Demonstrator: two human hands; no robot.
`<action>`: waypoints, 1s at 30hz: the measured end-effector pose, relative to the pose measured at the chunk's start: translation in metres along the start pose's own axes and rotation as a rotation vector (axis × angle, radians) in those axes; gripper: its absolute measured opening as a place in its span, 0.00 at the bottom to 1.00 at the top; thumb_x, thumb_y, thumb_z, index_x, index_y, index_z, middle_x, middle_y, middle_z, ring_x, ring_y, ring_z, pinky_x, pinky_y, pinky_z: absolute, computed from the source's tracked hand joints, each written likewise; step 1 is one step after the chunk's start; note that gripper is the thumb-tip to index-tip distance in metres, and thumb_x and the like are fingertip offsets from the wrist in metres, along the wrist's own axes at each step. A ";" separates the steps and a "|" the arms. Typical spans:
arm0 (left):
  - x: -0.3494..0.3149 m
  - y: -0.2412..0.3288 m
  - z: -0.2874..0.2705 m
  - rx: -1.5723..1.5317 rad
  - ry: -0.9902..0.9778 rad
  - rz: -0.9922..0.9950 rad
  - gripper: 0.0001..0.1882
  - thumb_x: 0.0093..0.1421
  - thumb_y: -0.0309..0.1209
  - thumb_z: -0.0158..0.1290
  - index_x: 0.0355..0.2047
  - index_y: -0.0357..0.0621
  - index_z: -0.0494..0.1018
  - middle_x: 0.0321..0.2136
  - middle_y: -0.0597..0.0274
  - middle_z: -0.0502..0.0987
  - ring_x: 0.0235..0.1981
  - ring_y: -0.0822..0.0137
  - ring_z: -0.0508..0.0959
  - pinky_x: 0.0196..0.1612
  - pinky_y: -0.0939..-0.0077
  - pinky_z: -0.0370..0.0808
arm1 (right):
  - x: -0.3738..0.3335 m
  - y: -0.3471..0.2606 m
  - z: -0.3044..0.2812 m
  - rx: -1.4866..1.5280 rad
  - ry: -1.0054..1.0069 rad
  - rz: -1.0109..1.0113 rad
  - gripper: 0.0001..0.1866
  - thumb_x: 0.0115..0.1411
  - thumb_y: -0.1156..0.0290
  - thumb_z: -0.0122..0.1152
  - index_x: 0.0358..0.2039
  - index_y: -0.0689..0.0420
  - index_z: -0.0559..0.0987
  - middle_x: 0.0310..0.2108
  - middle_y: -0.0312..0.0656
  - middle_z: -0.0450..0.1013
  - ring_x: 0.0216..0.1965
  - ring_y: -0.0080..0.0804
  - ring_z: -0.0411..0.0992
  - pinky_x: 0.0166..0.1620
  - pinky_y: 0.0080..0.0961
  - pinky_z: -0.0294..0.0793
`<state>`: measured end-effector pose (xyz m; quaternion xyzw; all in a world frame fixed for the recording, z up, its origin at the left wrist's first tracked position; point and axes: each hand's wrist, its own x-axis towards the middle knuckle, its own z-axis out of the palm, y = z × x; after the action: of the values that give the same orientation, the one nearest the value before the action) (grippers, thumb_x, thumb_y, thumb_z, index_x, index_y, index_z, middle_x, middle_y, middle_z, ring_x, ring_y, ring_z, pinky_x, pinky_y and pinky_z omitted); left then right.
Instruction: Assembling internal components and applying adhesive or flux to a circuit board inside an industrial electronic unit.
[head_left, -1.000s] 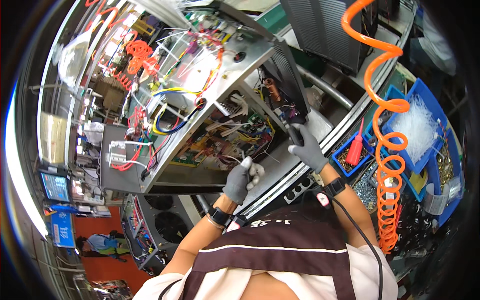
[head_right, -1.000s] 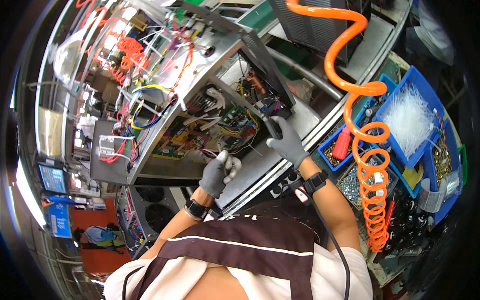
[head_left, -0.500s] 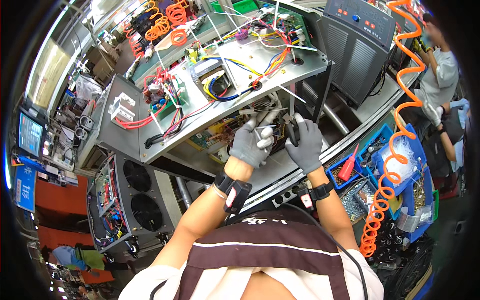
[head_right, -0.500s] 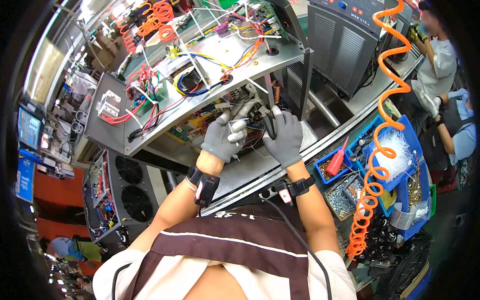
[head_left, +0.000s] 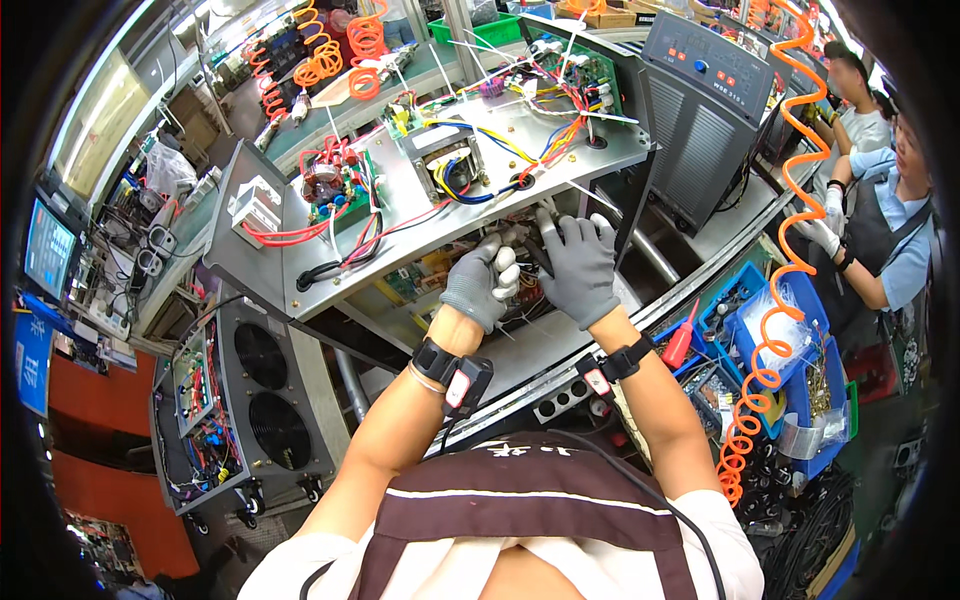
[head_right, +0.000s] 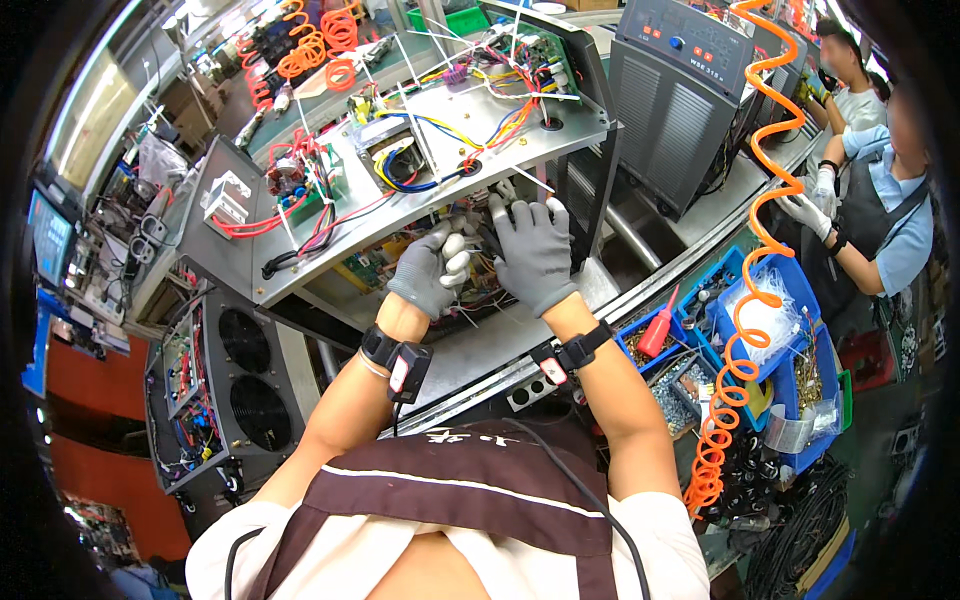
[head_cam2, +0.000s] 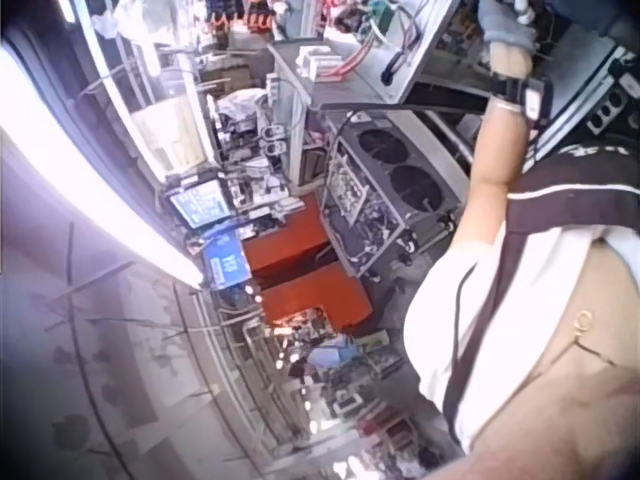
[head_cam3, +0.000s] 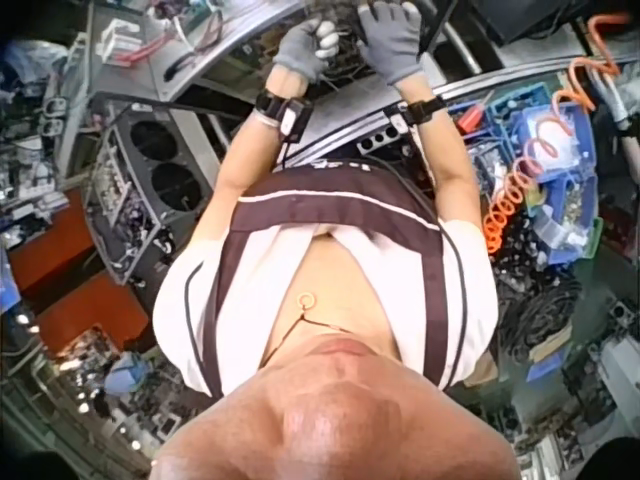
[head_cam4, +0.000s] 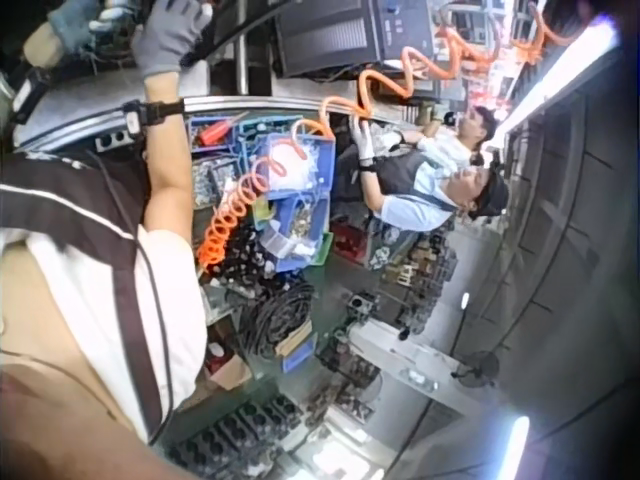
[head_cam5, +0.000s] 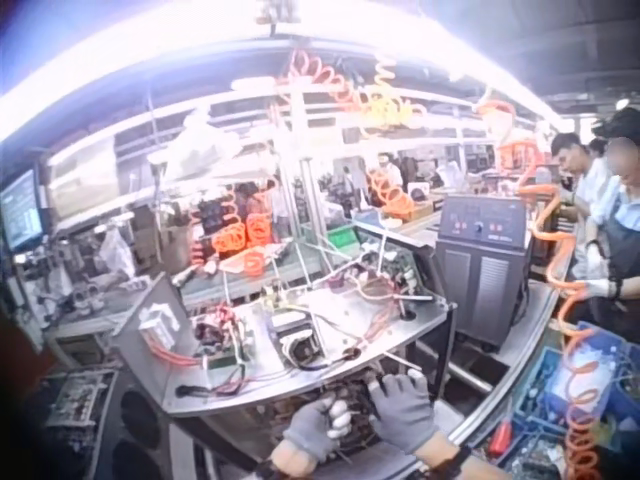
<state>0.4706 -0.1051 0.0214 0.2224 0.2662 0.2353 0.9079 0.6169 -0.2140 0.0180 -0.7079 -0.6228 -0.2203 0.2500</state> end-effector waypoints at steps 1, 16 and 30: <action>-0.001 0.001 0.001 -0.005 -0.011 -0.009 0.12 0.74 0.37 0.38 0.47 0.48 0.69 0.18 0.69 0.64 0.15 0.72 0.64 0.13 0.81 0.56 | 0.001 -0.002 0.001 -0.005 -0.002 0.002 0.44 0.39 0.62 0.73 0.60 0.55 0.71 0.44 0.44 0.69 0.48 0.42 0.68 0.58 0.46 0.58; 0.003 0.000 -0.003 0.038 -0.072 -0.052 0.09 0.73 0.37 0.40 0.42 0.49 0.69 0.15 0.72 0.58 0.14 0.75 0.58 0.13 0.82 0.52 | 0.011 0.014 0.011 -0.033 -0.019 -0.099 0.36 0.42 0.67 0.69 0.56 0.53 0.74 0.39 0.37 0.71 0.41 0.36 0.70 0.40 0.33 0.70; -0.036 -0.081 -0.110 0.475 0.210 -0.380 0.22 0.74 0.43 0.36 0.51 0.38 0.71 0.13 0.76 0.55 0.17 0.72 0.62 0.22 0.81 0.65 | -0.168 0.078 0.041 1.463 -0.244 1.193 0.25 0.54 0.67 0.61 0.52 0.63 0.75 0.34 0.42 0.76 0.26 0.24 0.72 0.32 0.21 0.77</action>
<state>0.4038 -0.1582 -0.0911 0.3490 0.4426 0.0142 0.8259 0.6730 -0.3257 -0.1242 -0.5952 -0.1639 0.4634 0.6357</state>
